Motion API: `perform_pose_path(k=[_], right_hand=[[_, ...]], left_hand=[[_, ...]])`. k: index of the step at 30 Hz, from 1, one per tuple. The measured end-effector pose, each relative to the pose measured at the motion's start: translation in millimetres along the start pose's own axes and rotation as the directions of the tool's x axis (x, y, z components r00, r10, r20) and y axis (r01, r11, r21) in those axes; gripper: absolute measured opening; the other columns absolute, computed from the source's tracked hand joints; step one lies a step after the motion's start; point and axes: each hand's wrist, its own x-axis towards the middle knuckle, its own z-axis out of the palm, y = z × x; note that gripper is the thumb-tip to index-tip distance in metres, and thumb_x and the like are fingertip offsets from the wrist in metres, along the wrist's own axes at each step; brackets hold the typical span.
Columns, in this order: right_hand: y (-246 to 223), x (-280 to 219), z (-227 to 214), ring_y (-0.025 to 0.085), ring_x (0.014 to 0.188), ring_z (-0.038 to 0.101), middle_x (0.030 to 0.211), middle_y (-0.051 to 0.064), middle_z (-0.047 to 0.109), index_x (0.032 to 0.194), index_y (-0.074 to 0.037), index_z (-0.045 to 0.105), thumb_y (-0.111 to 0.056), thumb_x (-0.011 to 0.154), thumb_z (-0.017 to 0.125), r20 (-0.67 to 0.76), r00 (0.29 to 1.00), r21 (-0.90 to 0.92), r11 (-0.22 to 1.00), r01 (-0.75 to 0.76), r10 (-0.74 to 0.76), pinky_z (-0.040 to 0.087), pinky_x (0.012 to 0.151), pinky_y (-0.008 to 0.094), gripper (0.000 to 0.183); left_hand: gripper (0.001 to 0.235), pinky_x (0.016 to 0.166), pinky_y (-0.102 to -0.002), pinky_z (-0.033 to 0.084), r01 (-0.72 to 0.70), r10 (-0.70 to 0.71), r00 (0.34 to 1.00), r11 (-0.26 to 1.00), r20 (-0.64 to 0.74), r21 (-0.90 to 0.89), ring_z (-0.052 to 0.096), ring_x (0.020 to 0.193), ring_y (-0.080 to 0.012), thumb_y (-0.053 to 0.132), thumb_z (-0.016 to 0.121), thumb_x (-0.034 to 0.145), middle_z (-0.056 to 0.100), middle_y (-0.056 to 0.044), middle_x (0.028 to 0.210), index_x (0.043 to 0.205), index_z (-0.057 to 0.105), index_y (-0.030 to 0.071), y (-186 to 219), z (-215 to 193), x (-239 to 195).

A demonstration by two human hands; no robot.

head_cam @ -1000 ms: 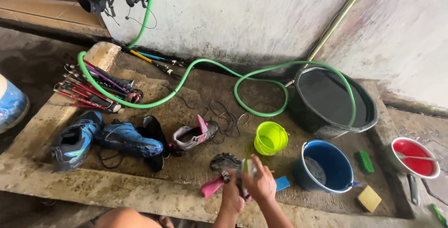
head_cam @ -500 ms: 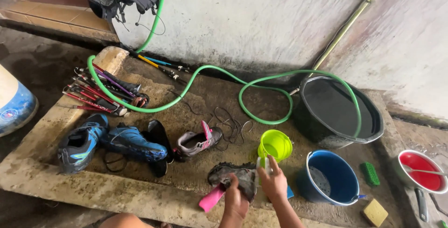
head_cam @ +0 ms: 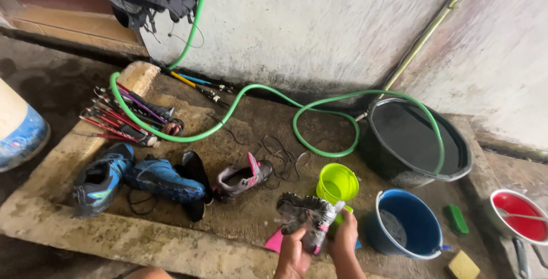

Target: The person scrubs a black shoe with a white sponge, repeatedly dipping the sponge into a blue bucket of soapy water. They rinse the shoe by pouring water from a yellow cup and continue scrubbing different parts of the shoe.

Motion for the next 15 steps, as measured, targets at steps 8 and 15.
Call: perform_pose_path(k=[8, 15], right_hand=[[20, 19, -34, 0.026, 0.100, 0.062, 0.125, 0.013, 0.068, 0.142, -0.025, 0.066, -0.018, 0.079, 0.073, 0.256, 0.952, -0.276, 0.931, 0.238, -0.168, 0.048, 0.073, 0.042, 0.063], [75, 22, -40, 0.016, 0.103, 0.066, 0.117, 0.004, 0.075, 0.130, -0.020, 0.071, -0.033, 0.075, 0.068, 0.592, 0.805, -0.644, 0.623, 0.444, 0.037, 0.049, 0.089, 0.031, 0.057]], left_hand=[[0.035, 0.032, -0.043, 0.037, 0.145, 0.035, 0.963, 0.773, -0.269, 0.618, 0.051, 0.045, -0.0305, 0.002, 0.068, 0.060, 0.054, -0.017, 0.065, 0.094, 0.063, 0.008, 36, -38, 18], [0.053, 0.094, -0.029, 0.052, 0.081, 0.189, 0.959, 0.526, -0.209, 0.847, 0.073, 0.108, -0.0203, 0.023, 0.089, 0.072, 0.081, -0.004, 0.116, 0.121, 0.074, 0.012, 54, -76, 20]])
